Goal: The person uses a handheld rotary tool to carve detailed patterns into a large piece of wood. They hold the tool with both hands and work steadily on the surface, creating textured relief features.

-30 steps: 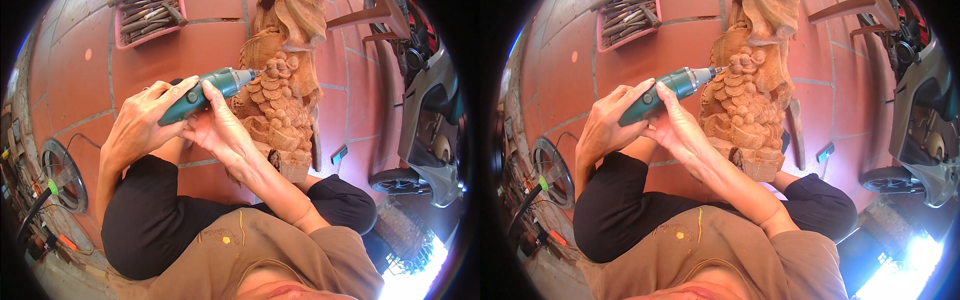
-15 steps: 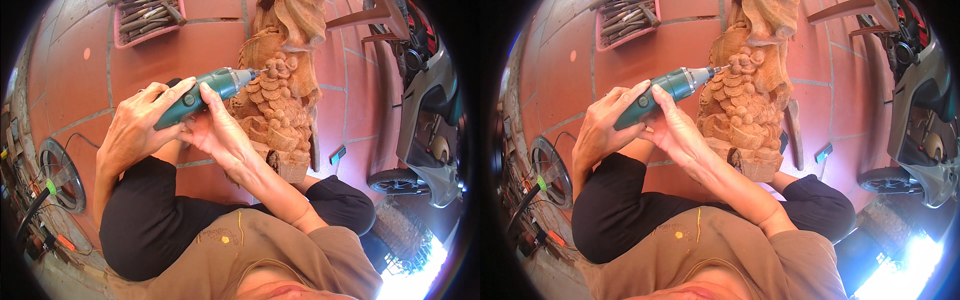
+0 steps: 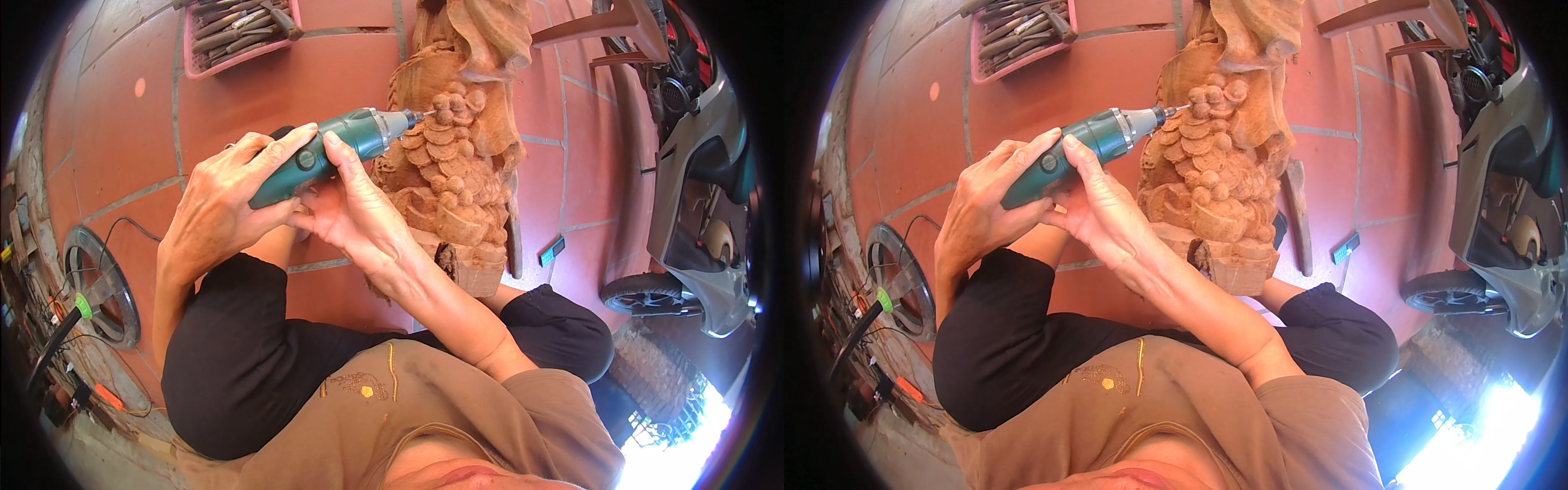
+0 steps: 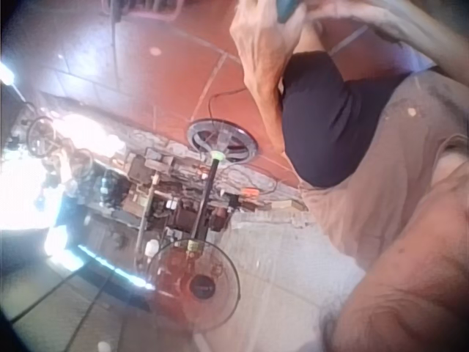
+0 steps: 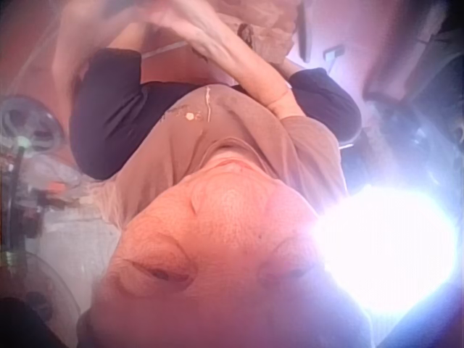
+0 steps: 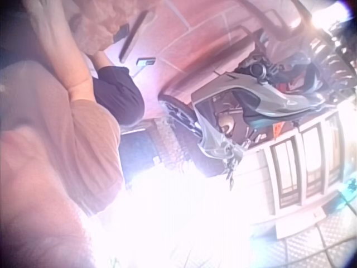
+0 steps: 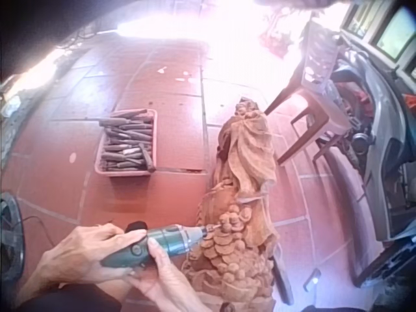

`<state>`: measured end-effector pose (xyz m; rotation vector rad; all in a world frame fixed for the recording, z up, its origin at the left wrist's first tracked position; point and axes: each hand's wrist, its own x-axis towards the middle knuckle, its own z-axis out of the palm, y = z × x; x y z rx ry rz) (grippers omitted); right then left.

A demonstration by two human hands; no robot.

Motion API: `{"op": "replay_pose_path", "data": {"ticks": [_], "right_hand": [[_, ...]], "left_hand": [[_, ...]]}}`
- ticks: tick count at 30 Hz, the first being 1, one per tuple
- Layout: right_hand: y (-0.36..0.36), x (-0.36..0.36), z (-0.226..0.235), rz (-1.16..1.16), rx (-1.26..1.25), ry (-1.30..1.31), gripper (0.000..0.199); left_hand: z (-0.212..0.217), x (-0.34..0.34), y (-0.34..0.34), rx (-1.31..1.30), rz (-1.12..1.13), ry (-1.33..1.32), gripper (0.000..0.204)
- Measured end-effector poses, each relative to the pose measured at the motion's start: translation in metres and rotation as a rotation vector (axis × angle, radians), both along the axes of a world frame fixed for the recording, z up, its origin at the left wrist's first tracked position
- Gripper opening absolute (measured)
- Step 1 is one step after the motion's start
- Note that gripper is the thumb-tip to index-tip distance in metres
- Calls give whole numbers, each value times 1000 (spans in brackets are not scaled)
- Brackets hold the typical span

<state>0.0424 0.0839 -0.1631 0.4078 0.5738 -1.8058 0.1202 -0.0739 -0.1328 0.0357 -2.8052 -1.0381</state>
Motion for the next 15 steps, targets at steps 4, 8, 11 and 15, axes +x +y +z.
{"op": "replay_pose_path", "data": {"ticks": [4, 8, 11, 15], "right_hand": [[-1, -1, -2, -18, -10, -21, 48], [-1, 1, -4, -22, -2, -23, 46], [-1, 2, -6, -21, -21, -32, 45], [-1, 2, -5, -15, 6, -15, 49]], "left_hand": [[-2, 0, 0, -12, 7, -2, 74], [-4, 1, -1, -27, -2, 4, 74], [-3, 2, -2, -31, -19, -8, 75], [-3, -1, -5, -47, -60, -18, 77]]}}
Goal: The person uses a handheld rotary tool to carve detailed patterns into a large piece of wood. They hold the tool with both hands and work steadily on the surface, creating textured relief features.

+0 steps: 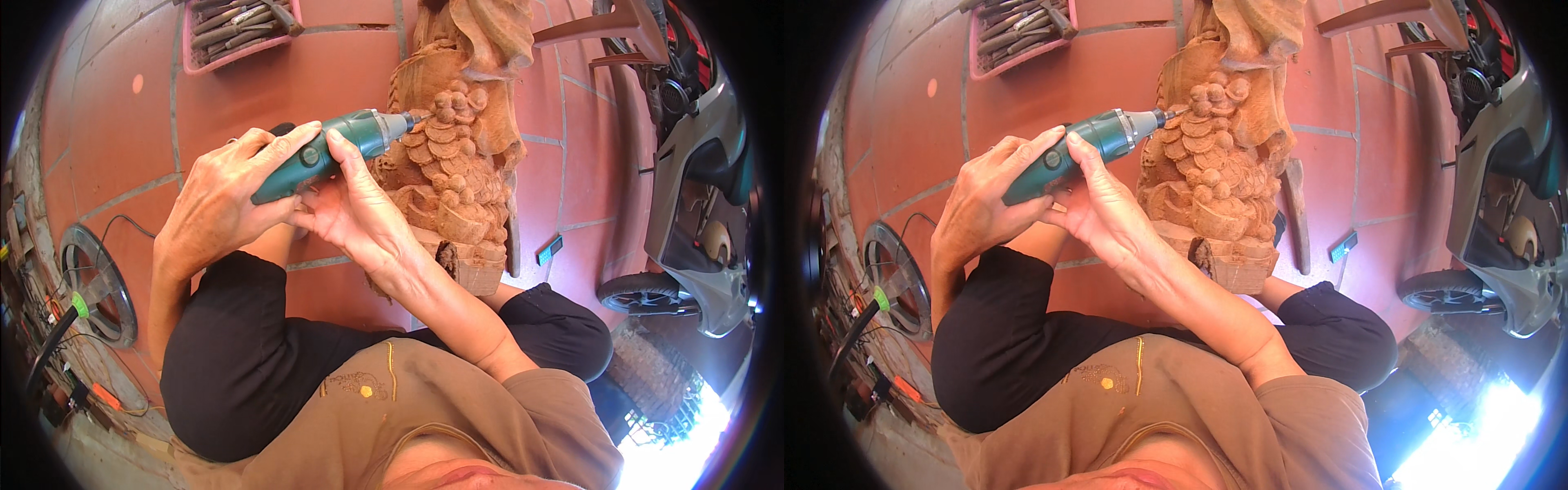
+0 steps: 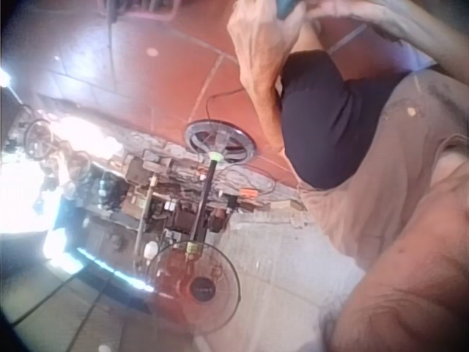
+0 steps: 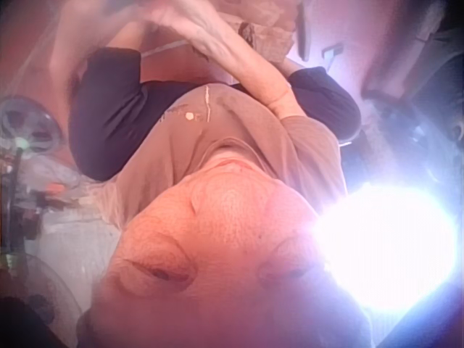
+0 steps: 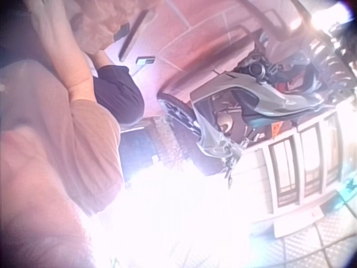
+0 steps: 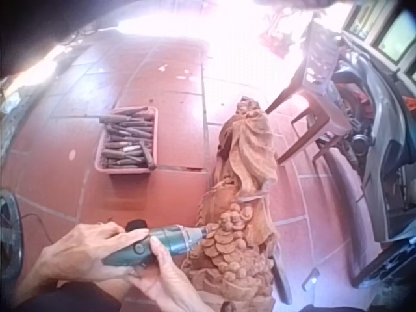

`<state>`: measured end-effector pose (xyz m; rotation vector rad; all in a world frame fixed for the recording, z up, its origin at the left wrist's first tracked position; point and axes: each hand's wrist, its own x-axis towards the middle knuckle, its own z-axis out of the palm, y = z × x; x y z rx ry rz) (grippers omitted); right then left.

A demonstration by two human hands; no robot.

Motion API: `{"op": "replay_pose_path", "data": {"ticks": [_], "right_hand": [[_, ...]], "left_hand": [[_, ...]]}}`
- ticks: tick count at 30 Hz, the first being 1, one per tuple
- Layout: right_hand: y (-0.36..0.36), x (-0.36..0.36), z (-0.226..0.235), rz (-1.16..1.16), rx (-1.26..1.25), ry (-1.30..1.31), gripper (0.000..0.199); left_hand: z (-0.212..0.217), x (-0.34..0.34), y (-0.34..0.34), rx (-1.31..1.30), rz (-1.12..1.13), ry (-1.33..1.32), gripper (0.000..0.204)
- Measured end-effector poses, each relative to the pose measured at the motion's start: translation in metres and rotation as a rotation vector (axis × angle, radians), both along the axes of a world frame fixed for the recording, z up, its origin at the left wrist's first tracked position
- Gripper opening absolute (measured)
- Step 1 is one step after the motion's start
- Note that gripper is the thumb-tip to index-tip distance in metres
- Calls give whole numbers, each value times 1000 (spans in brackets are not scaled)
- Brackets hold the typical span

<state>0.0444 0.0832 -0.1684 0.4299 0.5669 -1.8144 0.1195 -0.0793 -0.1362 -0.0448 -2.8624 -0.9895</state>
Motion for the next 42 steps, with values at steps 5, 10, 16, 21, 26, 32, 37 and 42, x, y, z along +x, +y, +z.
{"op": "replay_pose_path", "data": {"ticks": [5, 10, 16, 21, 26, 32, 37, 42], "right_hand": [[0, 0, 0, 0, -12, -2, 47], [1, 1, 8, 1, 31, 7, 46], [3, 2, 4, 19, -6, 15, 49], [4, 4, 0, 22, -21, 21, 52], [4, 3, 4, 14, -31, -1, 50], [5, 3, 7, -39, -45, -22, 43], [7, 3, 7, -52, -50, -8, 40], [7, 2, 8, -68, -38, 4, 39]], "left_hand": [[5, -1, -1, -19, -9, -35, 78], [9, 0, -1, -13, -17, -38, 79], [13, 2, 0, -18, -22, -56, 79], [17, 1, 0, -4, -17, -70, 72], [19, 1, 1, -7, -20, -72, 72], [17, 1, 1, 5, -30, -51, 78], [19, -2, 2, 12, -41, -51, 79], [19, -4, 3, 8, -44, -48, 79]]}}
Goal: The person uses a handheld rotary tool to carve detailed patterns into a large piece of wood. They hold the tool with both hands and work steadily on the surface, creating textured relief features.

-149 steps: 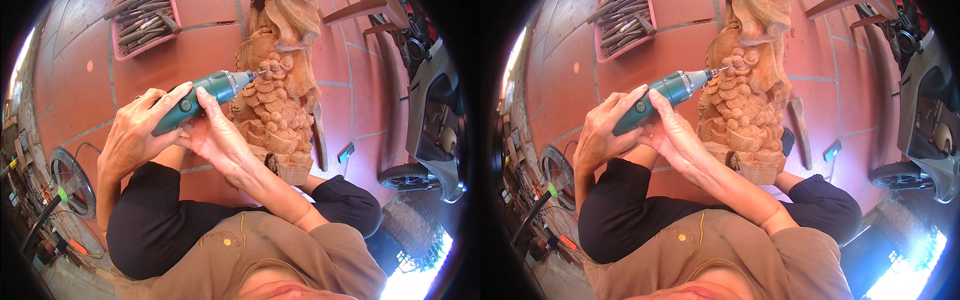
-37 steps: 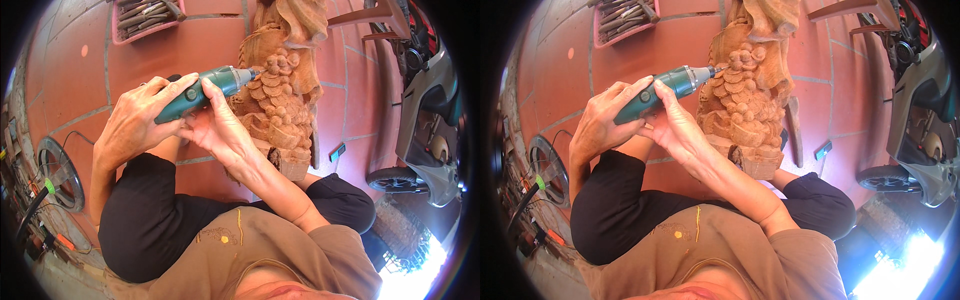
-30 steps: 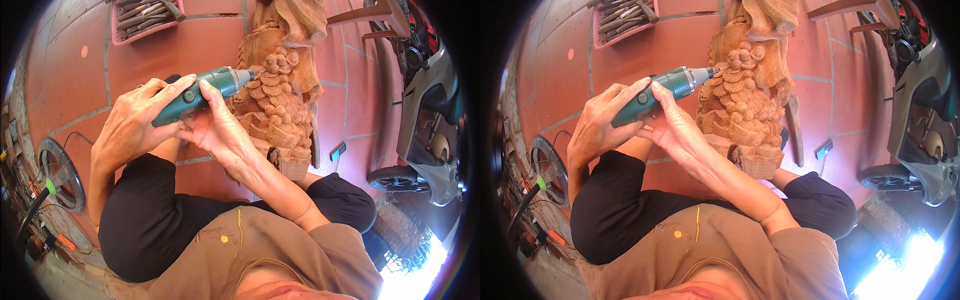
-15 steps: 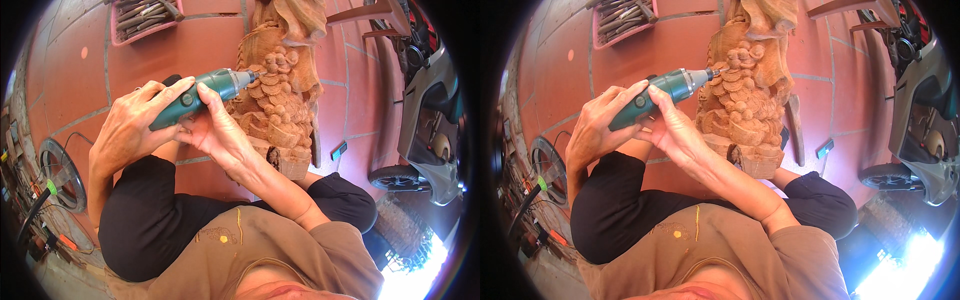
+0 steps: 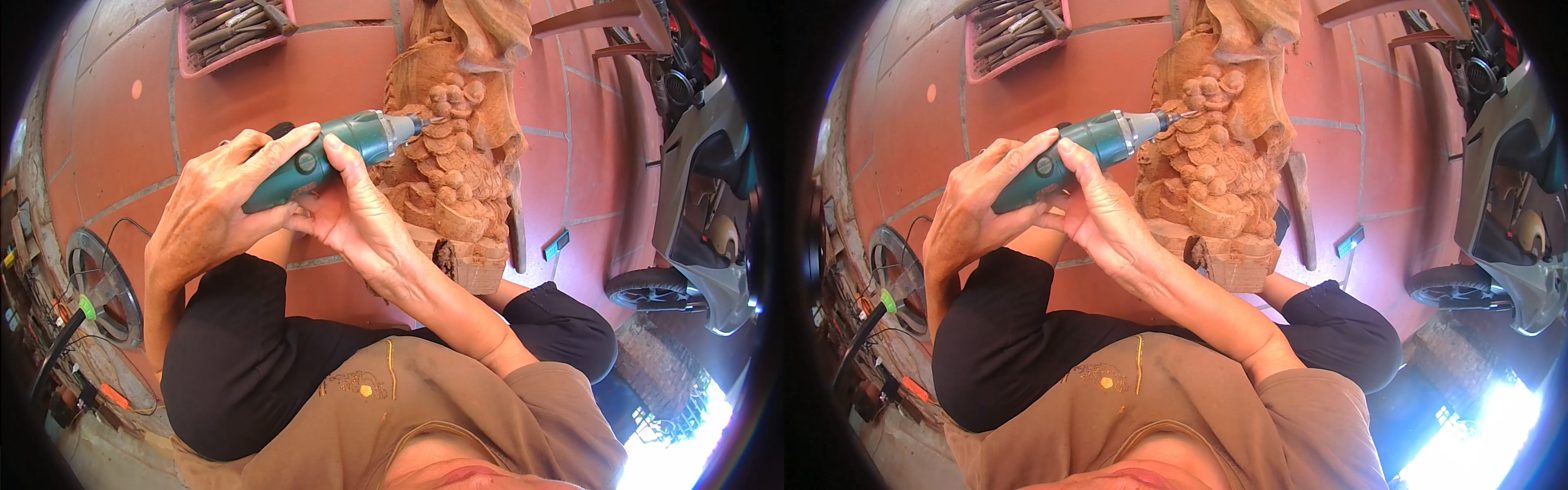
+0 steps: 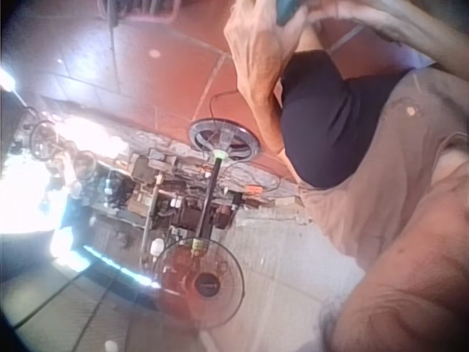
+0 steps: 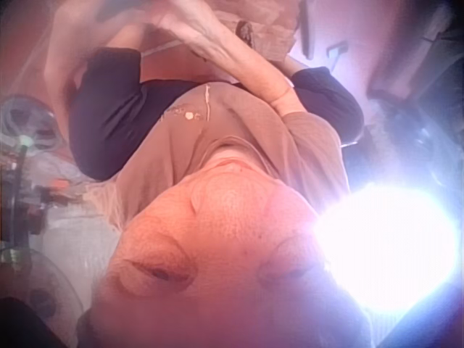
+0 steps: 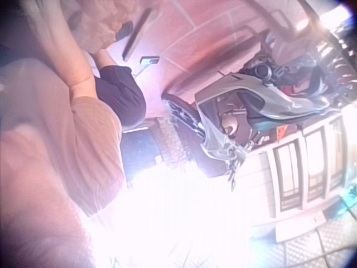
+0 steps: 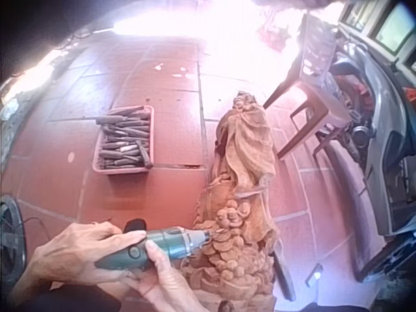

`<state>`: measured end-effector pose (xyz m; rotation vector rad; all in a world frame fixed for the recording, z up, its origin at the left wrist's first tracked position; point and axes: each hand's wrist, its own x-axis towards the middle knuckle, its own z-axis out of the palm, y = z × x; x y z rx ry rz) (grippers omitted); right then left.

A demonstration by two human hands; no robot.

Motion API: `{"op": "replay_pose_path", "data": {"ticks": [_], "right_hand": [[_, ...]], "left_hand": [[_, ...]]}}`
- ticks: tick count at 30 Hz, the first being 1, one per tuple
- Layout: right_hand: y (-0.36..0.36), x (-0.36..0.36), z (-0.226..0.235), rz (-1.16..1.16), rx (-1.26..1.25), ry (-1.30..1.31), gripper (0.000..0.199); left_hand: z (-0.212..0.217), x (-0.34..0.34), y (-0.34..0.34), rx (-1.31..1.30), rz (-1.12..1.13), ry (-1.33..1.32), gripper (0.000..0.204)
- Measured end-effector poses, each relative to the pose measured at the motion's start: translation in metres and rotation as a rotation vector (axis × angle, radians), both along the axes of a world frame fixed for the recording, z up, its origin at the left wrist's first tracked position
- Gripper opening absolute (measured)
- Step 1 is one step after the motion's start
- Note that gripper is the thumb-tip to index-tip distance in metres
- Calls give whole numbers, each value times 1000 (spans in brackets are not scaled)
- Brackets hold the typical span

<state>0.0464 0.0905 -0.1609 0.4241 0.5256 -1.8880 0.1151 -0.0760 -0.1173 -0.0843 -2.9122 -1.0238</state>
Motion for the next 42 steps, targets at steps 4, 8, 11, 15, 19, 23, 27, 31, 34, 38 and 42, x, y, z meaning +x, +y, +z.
{"op": "replay_pose_path", "data": {"ticks": [4, 8, 11, 15, 19, 23, 27, 31, 34, 38, 42], "right_hand": [[2, -1, 0, -14, -6, 13, 38], [2, -4, 2, -17, -5, -7, 38], [2, -3, 3, -21, -1, 1, 38], [2, -3, 1, -14, 10, 14, 40], [-1, -1, 5, 0, 30, 6, 41], [-2, -2, 6, 33, 7, -30, 41], [-4, -3, 1, 50, 4, -40, 40], [-6, -3, 2, 50, 13, -40, 39], [-5, -3, 6, 47, 2, -26, 38], [-5, -1, 5, 36, -18, -11, 38], [-3, -1, 1, 8, -12, 5, 40]], "left_hand": [[1, -4, 1, -21, -17, 30, 79], [6, -7, 2, -61, -17, -6, 74], [4, -7, 2, -57, -17, 7, 76], [4, -7, 2, -42, -12, -16, 72], [7, -3, 0, -18, -2, -34, 72], [10, 0, -1, -28, 10, -68, 72], [8, 0, -1, -27, 25, -85, 72], [6, 3, -1, -26, 45, -60, 73], [4, 3, -1, -29, 35, -18, 78], [5, 1, -4, -25, 7, 5, 78], [5, -4, -4, -43, -16, 22, 79]]}}
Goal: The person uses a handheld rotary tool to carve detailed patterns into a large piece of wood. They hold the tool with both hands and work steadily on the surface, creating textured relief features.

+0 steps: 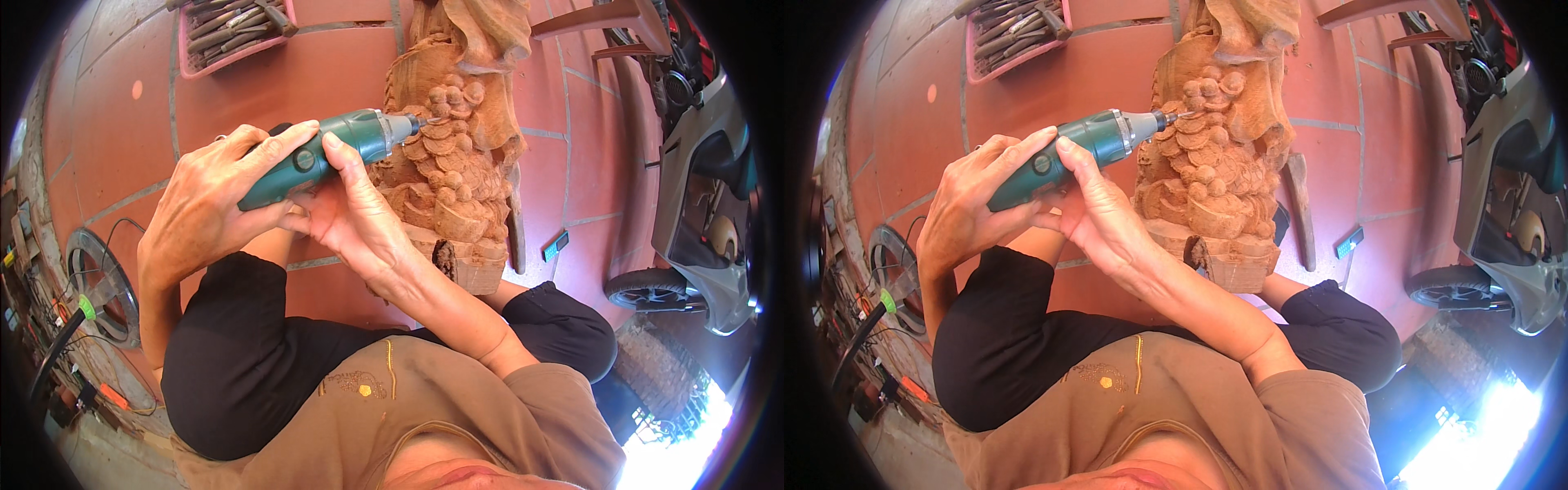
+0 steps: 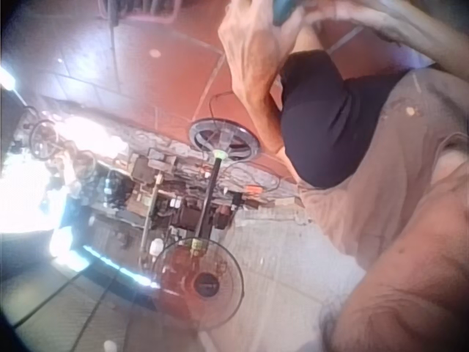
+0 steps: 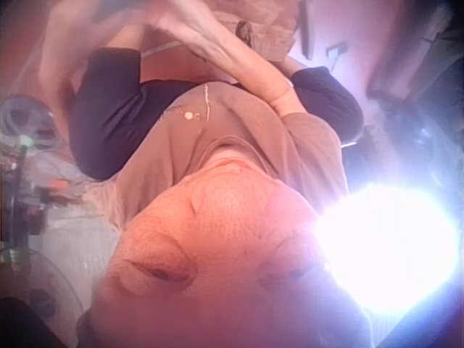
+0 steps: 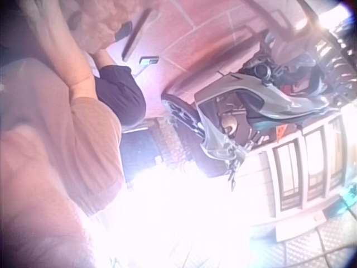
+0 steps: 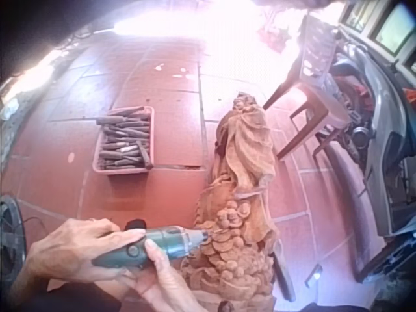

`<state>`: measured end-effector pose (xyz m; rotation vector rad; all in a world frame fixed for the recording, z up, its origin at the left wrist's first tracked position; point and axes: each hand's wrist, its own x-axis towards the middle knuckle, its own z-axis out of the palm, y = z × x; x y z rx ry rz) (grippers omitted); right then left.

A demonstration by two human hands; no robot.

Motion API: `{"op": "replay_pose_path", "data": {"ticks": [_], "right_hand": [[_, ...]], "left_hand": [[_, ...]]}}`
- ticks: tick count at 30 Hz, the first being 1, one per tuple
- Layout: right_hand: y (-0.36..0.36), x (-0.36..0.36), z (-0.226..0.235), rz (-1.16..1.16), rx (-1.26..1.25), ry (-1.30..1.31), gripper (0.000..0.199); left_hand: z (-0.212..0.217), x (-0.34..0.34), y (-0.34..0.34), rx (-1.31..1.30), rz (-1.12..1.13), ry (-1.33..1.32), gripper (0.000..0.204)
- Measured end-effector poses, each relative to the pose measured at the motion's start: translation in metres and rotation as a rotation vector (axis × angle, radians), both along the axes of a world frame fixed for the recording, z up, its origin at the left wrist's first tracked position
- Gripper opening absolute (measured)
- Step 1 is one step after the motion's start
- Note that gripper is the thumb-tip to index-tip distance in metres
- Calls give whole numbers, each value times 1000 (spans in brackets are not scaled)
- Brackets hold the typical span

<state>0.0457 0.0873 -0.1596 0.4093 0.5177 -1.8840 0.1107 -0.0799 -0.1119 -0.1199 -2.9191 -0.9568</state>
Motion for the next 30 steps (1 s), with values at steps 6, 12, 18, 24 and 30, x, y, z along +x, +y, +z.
{"op": "replay_pose_path", "data": {"ticks": [6, 12, 18, 24, 30], "right_hand": [[1, -3, -1, -27, 0, 20, 42], [3, -4, -1, -47, -18, 32, 43], [2, -3, -1, -33, -33, 41, 44], [-2, 0, 3, 25, -75, 19, 44], [0, -2, 9, 6, -148, 33, 45]], "left_hand": [[0, -6, 2, -12, -18, 8, 81], [5, -10, 3, -25, -24, -48, 75], [7, -8, 2, -57, -15, -28, 77], [20, -1, 0, -76, 3, -100, 72], [28, -6, 1, -94, -22, -71, 72]]}}
